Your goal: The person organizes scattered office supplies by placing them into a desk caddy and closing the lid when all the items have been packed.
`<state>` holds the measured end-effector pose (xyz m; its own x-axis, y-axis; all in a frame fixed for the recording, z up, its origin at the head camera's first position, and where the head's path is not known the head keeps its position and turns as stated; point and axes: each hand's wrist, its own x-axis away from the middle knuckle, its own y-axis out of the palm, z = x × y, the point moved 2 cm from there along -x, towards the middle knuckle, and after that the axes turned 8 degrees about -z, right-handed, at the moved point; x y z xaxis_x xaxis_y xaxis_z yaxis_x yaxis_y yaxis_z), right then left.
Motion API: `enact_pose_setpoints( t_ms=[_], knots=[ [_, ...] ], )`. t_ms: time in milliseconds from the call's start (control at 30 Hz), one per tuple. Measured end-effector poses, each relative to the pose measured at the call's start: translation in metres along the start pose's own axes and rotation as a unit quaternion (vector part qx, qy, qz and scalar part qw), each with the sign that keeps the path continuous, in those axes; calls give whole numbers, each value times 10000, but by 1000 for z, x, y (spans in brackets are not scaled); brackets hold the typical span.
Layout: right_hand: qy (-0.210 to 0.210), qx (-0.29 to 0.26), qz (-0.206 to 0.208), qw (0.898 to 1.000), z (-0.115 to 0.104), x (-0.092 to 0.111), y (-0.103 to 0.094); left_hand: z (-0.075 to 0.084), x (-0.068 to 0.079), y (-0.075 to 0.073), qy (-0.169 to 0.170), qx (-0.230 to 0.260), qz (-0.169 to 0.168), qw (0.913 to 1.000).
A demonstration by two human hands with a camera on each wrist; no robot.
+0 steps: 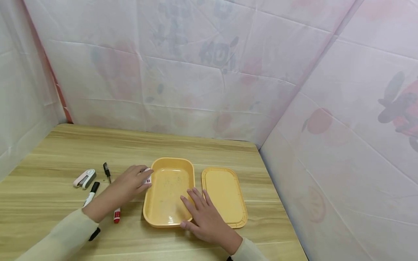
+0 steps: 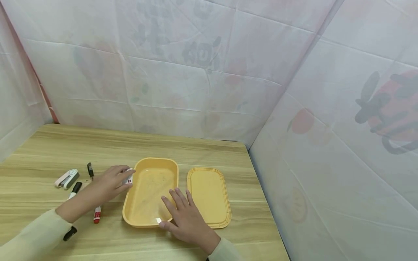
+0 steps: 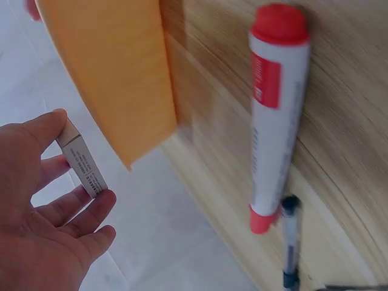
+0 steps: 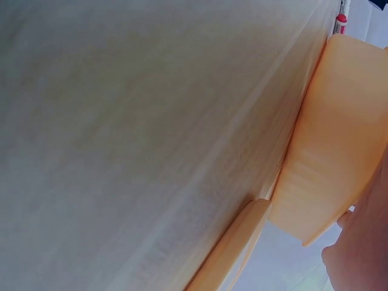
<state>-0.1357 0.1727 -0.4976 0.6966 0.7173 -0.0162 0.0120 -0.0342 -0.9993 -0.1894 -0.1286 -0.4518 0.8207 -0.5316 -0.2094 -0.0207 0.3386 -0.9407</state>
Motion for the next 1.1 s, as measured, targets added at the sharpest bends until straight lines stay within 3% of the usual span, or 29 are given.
enact_pose_setpoints(
  t_ms=[200, 500, 833, 1100],
  knots=[
    [1, 38, 63, 10000, 0, 0, 0, 10, -8, 5, -8, 64, -112, 9999],
    [-2, 77, 40, 10000, 0, 0, -2, 22, -17, 17, 393, 91, 104, 9991],
    [-50, 132, 83, 9999, 0, 0, -3, 32, -20, 35, 351, 465, -361, 9976],
    [-56, 226, 114, 9997, 0, -1, -1, 36, -24, 47, 719, 59, -375, 9967]
  ],
)
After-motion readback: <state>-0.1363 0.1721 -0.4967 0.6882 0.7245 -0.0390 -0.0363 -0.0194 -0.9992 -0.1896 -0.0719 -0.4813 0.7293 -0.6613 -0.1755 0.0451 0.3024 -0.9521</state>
